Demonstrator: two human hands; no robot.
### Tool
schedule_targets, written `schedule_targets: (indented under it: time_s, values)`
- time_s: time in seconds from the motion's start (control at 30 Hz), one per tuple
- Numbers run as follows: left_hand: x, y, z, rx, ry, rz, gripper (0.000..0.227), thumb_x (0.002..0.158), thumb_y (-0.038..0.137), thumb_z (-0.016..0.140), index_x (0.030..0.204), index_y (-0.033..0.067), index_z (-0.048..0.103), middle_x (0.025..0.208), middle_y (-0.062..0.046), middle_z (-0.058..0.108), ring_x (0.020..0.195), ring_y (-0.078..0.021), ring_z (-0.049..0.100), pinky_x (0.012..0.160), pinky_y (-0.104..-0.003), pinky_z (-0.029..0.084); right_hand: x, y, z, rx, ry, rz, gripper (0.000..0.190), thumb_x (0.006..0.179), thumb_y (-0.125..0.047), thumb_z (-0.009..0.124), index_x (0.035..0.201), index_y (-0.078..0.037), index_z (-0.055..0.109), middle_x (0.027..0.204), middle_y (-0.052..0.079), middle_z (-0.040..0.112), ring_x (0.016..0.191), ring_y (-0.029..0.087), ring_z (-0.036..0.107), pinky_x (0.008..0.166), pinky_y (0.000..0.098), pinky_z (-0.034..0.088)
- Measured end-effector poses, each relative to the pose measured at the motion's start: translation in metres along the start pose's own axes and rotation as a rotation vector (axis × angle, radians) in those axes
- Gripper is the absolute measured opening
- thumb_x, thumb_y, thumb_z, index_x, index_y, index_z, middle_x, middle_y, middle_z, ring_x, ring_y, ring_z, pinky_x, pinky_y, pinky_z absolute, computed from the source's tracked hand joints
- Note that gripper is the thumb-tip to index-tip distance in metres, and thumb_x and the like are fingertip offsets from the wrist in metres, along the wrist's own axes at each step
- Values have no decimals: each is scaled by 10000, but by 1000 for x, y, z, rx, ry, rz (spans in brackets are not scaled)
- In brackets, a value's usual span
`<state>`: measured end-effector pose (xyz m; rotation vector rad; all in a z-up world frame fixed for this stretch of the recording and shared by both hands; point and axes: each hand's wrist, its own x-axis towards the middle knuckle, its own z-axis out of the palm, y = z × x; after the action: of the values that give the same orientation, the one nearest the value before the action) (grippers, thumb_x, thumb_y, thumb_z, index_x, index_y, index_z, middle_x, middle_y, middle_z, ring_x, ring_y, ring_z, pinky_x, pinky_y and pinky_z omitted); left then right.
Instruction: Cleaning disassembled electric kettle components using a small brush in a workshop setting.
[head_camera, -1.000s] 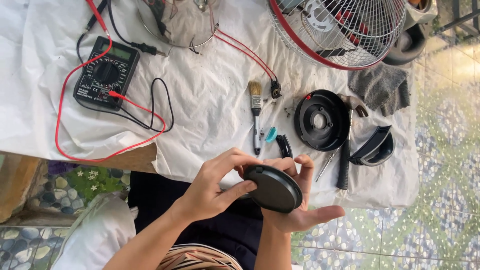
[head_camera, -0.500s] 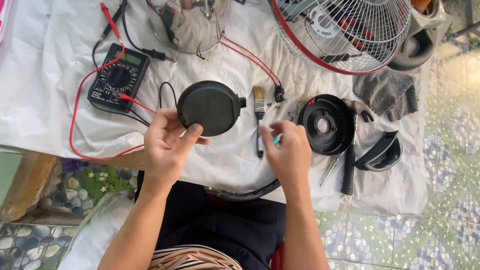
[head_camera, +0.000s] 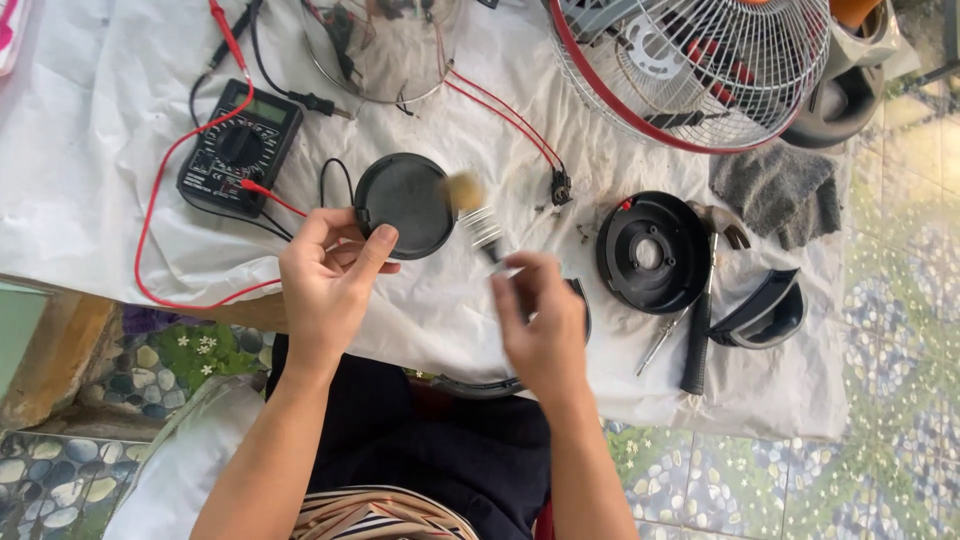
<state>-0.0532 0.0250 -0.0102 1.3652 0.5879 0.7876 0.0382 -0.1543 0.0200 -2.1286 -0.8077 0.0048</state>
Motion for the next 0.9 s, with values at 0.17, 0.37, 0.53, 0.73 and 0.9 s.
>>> schedule_targets:
  time_s: [0.17,0.37,0.53,0.73,0.9]
  values:
    - [3,0,7,12,-36,26,206,965,60,745,1056,-78,623,815,-163,655,691,-217,750,640,-346,676,-2,-1,-9,-178,90,-44,127,953,-205,750,1040,-140,685,702,41,717,621,254,698,608,347,544]
    - [32,-10,12,240,-91,175,299,1016,44,683,1223,-102,524,944,-241,656,770,-307,742,671,-348,658,-21,32,-33,8,227,103,170,936,-100,720,1106,-94,714,888,109,736,802,272,742,734,389,600]
    - [27,10,24,683,-175,326,654,922,-70,684,1446,-176,307,1307,-479,478,1048,-664,568,768,-573,630,-60,72,-85,328,502,231,259,1034,-77,555,1288,-29,570,886,120,650,533,101,516,512,220,454]
    - [-33,26,57,793,-485,560,476,884,242,738,1251,-24,593,1228,-178,651,1062,-334,617,942,-418,492,-113,89,-113,490,827,490,158,1047,-91,603,1203,-94,578,989,53,689,614,37,557,546,129,414]
    - [-80,-13,57,1142,-1091,733,224,869,288,725,899,72,674,984,-106,563,912,-264,497,760,-361,435,-127,96,-112,557,933,492,203,1069,-192,592,1217,-68,654,862,51,704,570,69,589,494,160,446]
